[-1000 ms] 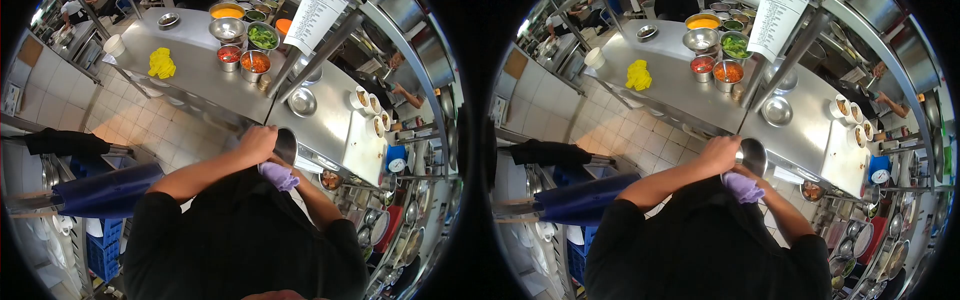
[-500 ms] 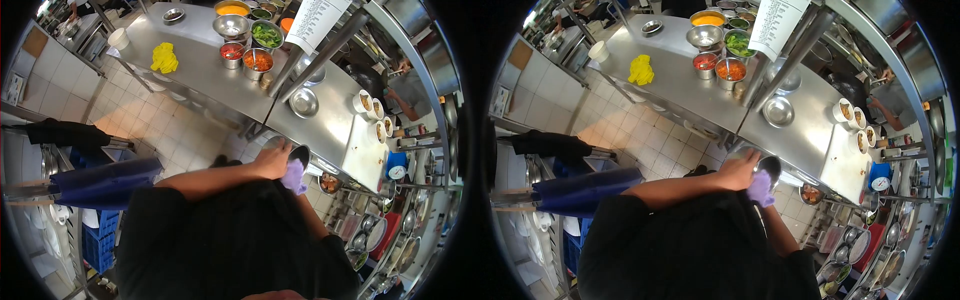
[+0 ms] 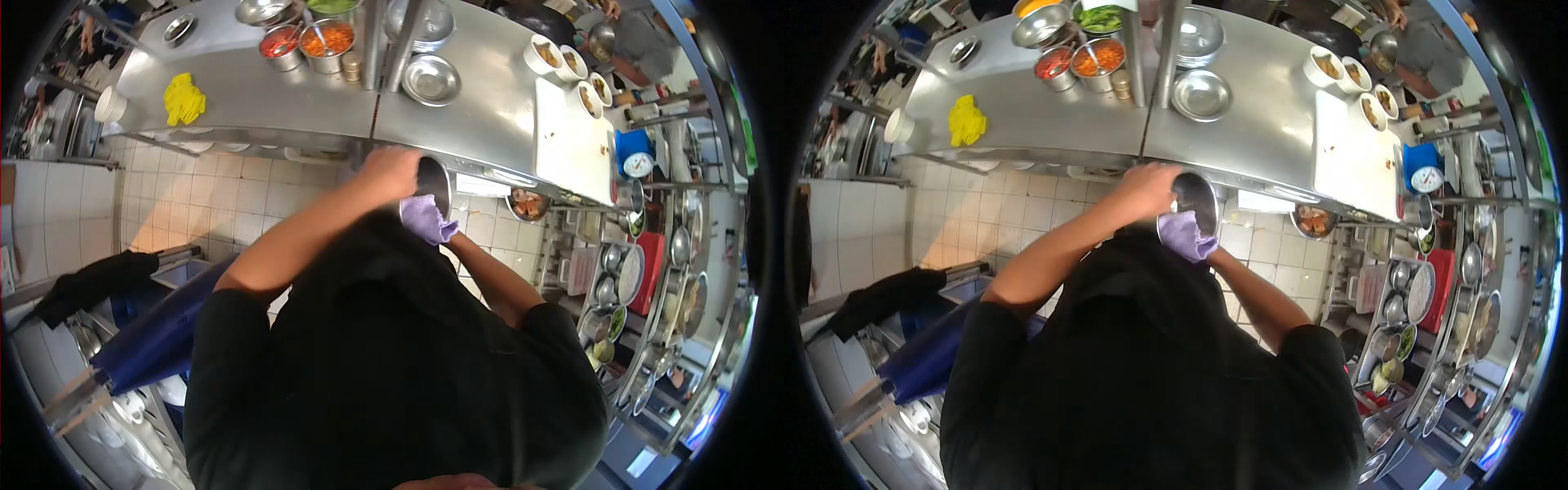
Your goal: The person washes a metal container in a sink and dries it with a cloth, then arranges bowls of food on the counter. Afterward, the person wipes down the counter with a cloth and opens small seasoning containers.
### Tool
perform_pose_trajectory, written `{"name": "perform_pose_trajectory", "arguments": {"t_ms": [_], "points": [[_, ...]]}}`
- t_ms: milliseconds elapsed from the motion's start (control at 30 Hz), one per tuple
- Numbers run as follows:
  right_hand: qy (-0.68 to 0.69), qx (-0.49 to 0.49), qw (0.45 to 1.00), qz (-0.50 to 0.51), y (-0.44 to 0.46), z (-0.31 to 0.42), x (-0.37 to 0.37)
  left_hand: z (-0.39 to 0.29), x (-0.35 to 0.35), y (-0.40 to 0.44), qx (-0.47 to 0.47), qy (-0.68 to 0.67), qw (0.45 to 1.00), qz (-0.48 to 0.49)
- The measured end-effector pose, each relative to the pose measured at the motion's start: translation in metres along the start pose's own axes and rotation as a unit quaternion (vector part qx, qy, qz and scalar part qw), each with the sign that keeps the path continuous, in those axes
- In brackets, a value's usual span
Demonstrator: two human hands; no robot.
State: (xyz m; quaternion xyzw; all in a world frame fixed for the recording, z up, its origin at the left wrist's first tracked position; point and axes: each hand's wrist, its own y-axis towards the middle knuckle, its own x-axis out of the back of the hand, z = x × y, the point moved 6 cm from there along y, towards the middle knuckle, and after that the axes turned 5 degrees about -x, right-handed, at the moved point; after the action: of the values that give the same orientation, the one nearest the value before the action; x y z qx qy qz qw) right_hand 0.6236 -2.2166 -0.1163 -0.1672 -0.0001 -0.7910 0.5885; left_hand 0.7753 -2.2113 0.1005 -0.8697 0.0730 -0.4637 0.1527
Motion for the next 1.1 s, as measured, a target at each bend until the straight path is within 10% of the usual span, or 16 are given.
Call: {"name": "perform_pose_trajectory", "arguments": {"t_ms": [167,267,367,433,600,700,800,900,1100], "points": [[-0.144,-0.047,0.988,-0.015,0.003,0.125,0.015,0.008,-0.021,-0.031,0.01,-0.102,0.986,-0.127],[-0.356,0.07,0.927,-0.096,0.011,0.007,-0.01,-0.004,-0.008,-0.012,-0.014,-0.075,0.993,-0.092],[-0.096,-0.189,0.976,0.047,0.002,0.07,0.029,-0.011,-0.006,0.009,-0.074,-0.018,0.994,-0.076],[-0.601,-0.064,0.796,0.031,0.005,0.115,0.042,-0.022,-0.002,0.023,-0.117,0.01,0.991,-0.059],[-0.682,0.027,0.726,-0.088,0.017,0.166,0.054,-0.04,0.002,0.05,-0.125,0.071,0.988,0.048],[-0.61,0.02,0.78,-0.136,0.016,0.122,0.039,-0.038,-0.018,0.045,-0.109,0.055,0.992,0.005],[-0.454,-0.194,0.867,0.074,0.016,0.133,0.03,-0.023,-0.012,0.03,-0.077,0.026,0.996,-0.027],[-0.052,-0.132,0.989,0.026,0.027,0.031,0.016,-0.006,-0.002,0.02,-0.054,-0.01,0.996,-0.068],[0.458,-0.166,0.87,-0.081,0.031,0.125,0.06,0.088,0.006,-0.017,0.051,-0.115,0.974,-0.188]]}}
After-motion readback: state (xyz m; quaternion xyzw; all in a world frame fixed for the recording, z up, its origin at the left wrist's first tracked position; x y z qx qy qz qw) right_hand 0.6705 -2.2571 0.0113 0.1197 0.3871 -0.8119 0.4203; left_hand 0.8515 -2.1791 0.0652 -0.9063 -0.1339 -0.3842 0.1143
